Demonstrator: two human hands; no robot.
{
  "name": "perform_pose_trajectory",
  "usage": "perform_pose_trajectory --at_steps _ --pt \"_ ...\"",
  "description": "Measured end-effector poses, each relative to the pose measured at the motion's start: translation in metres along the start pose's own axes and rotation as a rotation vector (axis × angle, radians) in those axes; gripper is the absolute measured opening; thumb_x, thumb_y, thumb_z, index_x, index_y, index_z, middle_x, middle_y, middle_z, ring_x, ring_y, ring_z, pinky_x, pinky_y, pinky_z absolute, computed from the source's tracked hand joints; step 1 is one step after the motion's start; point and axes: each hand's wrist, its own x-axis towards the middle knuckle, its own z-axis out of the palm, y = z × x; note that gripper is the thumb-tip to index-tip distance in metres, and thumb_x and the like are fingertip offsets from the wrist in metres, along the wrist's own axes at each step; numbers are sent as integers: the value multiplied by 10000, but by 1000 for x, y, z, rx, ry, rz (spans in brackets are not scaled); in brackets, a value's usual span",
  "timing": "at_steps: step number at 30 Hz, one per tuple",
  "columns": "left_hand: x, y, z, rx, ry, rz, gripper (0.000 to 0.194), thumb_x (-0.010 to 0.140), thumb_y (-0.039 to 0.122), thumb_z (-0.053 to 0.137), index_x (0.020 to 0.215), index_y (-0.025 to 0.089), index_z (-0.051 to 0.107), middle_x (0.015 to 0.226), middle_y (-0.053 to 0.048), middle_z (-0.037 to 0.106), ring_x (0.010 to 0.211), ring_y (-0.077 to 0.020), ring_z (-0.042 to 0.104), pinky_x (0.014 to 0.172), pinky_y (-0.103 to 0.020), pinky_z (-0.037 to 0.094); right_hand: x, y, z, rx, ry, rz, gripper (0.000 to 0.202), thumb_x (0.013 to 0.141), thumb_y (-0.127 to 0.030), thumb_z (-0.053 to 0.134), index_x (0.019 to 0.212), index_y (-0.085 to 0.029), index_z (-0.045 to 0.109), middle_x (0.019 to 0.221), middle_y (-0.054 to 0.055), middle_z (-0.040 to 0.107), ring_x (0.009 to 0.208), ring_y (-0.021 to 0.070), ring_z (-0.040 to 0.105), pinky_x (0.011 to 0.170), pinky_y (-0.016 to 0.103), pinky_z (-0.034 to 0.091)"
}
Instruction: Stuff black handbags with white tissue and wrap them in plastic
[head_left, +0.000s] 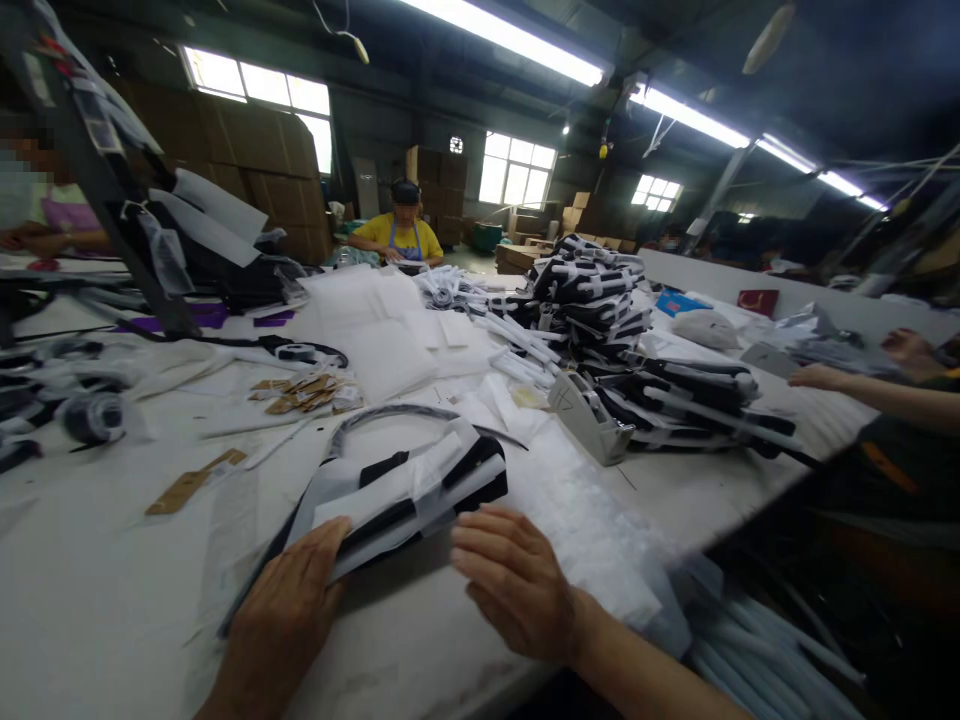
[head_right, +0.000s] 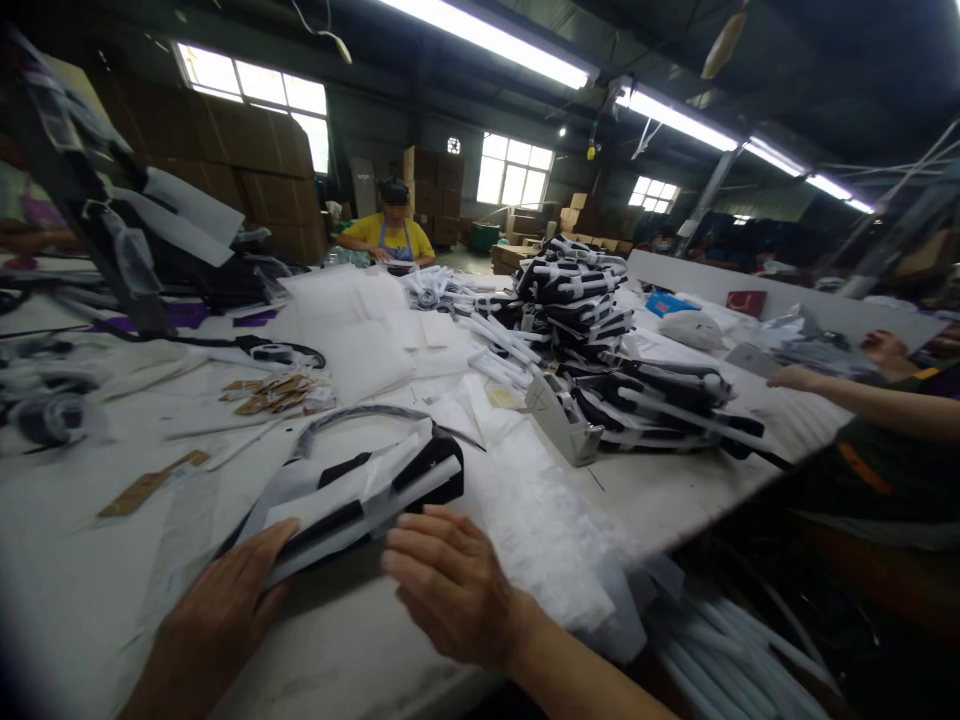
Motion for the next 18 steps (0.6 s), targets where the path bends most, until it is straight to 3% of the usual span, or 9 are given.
perform_pose_trajectory --at_steps 3,6,8,11,14,18 --pt "4 -1 -4 -37 -14 -91 360 990 294 380 1282 131 515 1146 -125 681 987 -246 668 887 -369 491 -41 35 -4 -137 23 284 399 950 -153 447 1338 -197 527 1293 101 634 1306 223 502 1114 479 382" --pt "8 -1 -7 -74 -18 -180 376 990 326 385 1296 138 496 1142 -123 679 1004 -253 663 887 -377 508 -59 71 16 -320 -264 562 473 992 -335 429 1410 -117 473 1440 179 496 1408 292 361 1142 568 293" --pt "11 0 -8 -101 -26 -228 376 982 313 396 1306 142 485 1155 -123 675 1025 -258 657 905 -393 512 -59 79 34 -340 -491 645 591 981 -447 435 1435 -69 433 1495 208 405 1437 316 292 1151 588 247" --pt "11 3 -8 -141 -41 -271 370 962 272 425 1306 152 485 1170 -118 671 1052 -261 649 926 -411 511 -50 58 58 -254 -633 576 679 962 -497 461 1475 -62 365 1537 195 332 1458 304 238 1177 565 199" --pt "11 5 -8 -175 -31 -307 374 940 234 446 1304 166 491 1172 -107 672 1066 -260 642 927 -416 513 -42 12 84 -164 -561 474 726 937 -486 516 1502 -78 312 1560 175 298 1470 294 206 1184 539 221" --pt "15 8 -9 -202 -50 -325 389 919 173 468 1308 151 487 1187 -110 665 1086 -244 630 931 -394 509 -26 -40 121 -144 -435 483 792 878 -484 613 1488 -61 336 1561 192 294 1468 330 197 1165 548 274"
